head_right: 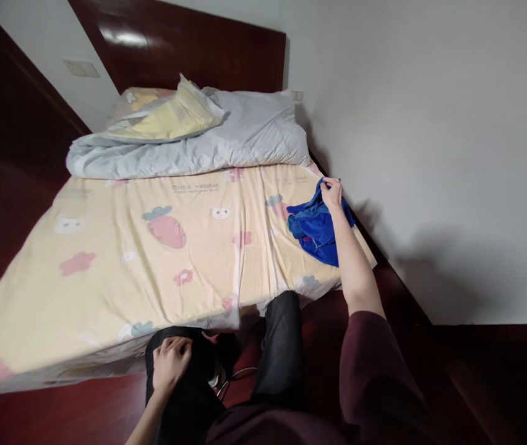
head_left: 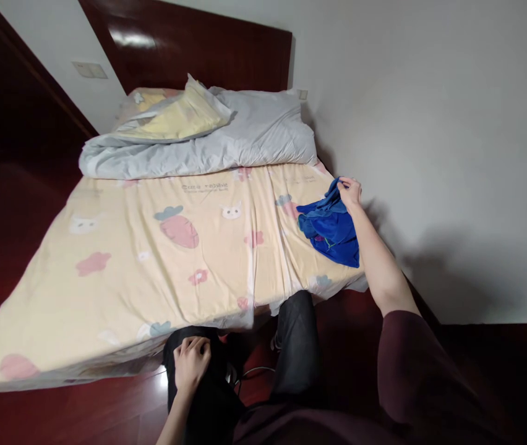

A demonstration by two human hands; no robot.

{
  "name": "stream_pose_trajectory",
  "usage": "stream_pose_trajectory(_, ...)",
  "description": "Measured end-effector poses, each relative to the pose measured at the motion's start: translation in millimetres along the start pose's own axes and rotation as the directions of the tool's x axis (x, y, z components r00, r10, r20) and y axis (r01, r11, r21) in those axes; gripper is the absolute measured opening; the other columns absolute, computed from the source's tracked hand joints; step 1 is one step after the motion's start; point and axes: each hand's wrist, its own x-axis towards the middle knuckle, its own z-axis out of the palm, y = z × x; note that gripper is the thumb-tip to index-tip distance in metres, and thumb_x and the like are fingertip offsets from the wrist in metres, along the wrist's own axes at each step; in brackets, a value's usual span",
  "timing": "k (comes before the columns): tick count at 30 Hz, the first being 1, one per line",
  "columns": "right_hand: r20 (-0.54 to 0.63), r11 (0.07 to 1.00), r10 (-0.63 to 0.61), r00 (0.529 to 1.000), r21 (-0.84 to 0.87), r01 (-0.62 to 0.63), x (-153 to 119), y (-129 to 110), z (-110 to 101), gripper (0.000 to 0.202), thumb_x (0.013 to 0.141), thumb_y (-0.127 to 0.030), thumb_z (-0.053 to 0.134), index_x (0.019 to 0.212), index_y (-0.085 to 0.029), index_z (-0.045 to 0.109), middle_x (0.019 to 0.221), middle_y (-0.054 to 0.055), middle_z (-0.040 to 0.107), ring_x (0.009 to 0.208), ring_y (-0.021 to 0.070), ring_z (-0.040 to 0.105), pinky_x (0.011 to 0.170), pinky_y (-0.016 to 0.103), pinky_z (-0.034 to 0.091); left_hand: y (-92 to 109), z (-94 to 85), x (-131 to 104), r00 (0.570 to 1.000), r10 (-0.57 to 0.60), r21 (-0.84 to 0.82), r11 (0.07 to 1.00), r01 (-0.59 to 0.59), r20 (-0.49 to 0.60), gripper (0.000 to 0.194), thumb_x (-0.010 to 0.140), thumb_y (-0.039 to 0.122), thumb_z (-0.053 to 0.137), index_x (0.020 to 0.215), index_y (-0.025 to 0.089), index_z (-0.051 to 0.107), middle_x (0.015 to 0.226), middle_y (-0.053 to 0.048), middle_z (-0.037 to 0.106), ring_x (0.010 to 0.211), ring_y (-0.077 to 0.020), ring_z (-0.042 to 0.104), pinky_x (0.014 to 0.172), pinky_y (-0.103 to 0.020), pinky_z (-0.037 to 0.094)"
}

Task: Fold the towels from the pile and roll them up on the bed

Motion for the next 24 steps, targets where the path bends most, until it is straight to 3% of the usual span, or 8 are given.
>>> stream_pose_trajectory(3,-0.119,0.950,-0.070,0.991,0.295,0.102,4,-43,-17,0.034,0.093,-0.031,0.067,0.118,-0.010,0.071,0.117,0.015,0.074,0.104,0.0204,0.072,0.101,0.037,0.057,0,-3.8,-3,1.000,0.015,-0.021,1.000,-0.015,0.008,0.030,0.094,0.025,0.047,0.090,0.023,0.077,0.108,-0.008,0.079,0.118,-0.0297,0.061,0.103,-0.045,0.040)
stream_pose_trajectory(7,-0.151,0.837,-0.151,0.977,0.506,0.208,-19,-130,-48,0.031,0.088,-0.040,0.076,0.109,-0.016,0.071,0.098,0.007,0.074,0.095,0.0194,0.073,0.093,0.037,0.061,-4,-4.9,-11,0.998,0.054,-0.126,0.991,-0.055,-0.009,0.031,0.092,0.026,0.047,0.087,0.022,0.077,0.111,-0.009,0.078,0.122,-0.0316,0.062,0.108,-0.049,0.043)
stream_pose_trajectory(10,-0.071,0.752,-0.300,0.951,0.596,0.282,-69,-197,-72,0.034,0.084,-0.044,0.082,0.104,-0.019,0.071,0.094,0.004,0.072,0.093,0.0182,0.073,0.088,0.034,0.061,1,-6.0,-27,0.997,0.066,-0.306,0.949,-0.073,-0.035,0.030,0.089,0.027,0.047,0.087,0.022,0.076,0.105,-0.009,0.079,0.112,-0.0310,0.068,0.106,-0.049,0.048)
stream_pose_trajectory(13,0.032,0.691,-0.434,0.900,0.653,0.310,-136,-244,-86,0.034,0.080,-0.046,0.087,0.098,-0.021,0.071,0.093,0.002,0.071,0.090,0.0167,0.071,0.085,0.031,0.061,29,-21.2,-60,0.992,-0.039,-0.536,0.844,-0.031,-0.120,0.031,0.089,0.034,0.048,0.095,0.021,0.076,0.103,-0.009,0.078,0.103,-0.0294,0.071,0.099,-0.045,0.056)
stream_pose_trajectory(16,0.169,0.675,-0.496,0.852,0.691,0.257,-202,-266,-81,0.031,0.077,-0.045,0.088,0.091,-0.022,0.072,0.092,0.002,0.072,0.086,0.0157,0.070,0.081,0.029,0.061,77,-62.1,-94,0.956,-0.156,-0.705,0.706,-0.067,-0.247,0.036,0.095,0.046,0.054,0.111,0.020,0.072,0.114,-0.011,0.075,0.106,-0.0276,0.071,0.099,-0.043,0.057)
stream_pose_trajectory(19,0.324,0.695,-0.510,0.797,0.702,0.159,-261,-271,-64,0.028,0.077,-0.044,0.086,0.088,-0.022,0.072,0.087,0.002,0.072,0.078,0.0147,0.067,0.074,0.027,0.059,124,-122.9,-112,0.893,-0.175,-0.761,0.605,-0.234,-0.414,0.036,0.099,0.046,0.057,0.124,0.021,0.066,0.126,-0.011,0.070,0.115,-0.0255,0.068,0.102,-0.040,0.056)
stream_pose_trajectory(22,0.451,0.720,-0.537,0.713,0.685,0.109,-322,-267,-53,0.019,0.083,-0.041,0.079,0.088,-0.023,0.073,0.082,0.001,0.071,0.074,0.0150,0.065,0.068,0.026,0.056,152,-180.7,-113,0.864,-0.036,-0.721,0.570,-0.395,-0.502,0.042,0.098,0.044,0.063,0.134,0.022,0.061,0.140,-0.012,0.062,0.127,-0.0264,0.062,0.108,-0.041,0.053)
stream_pose_trajectory(24,0.492,0.718,-0.570,0.657,0.687,0.108,-367,-257,-53,0.013,0.089,-0.036,0.072,0.090,-0.024,0.075,0.090,0.004,0.073,0.082,0.0172,0.068,0.072,0.028,0.057,163,-204.2,-113,0.894,0.115,-0.701,0.580,-0.415,-0.434,0.044,0.097,0.045,0.066,0.135,0.023,0.061,0.137,-0.012,0.064,0.124,-0.0254,0.062,0.107,-0.040,0.052)
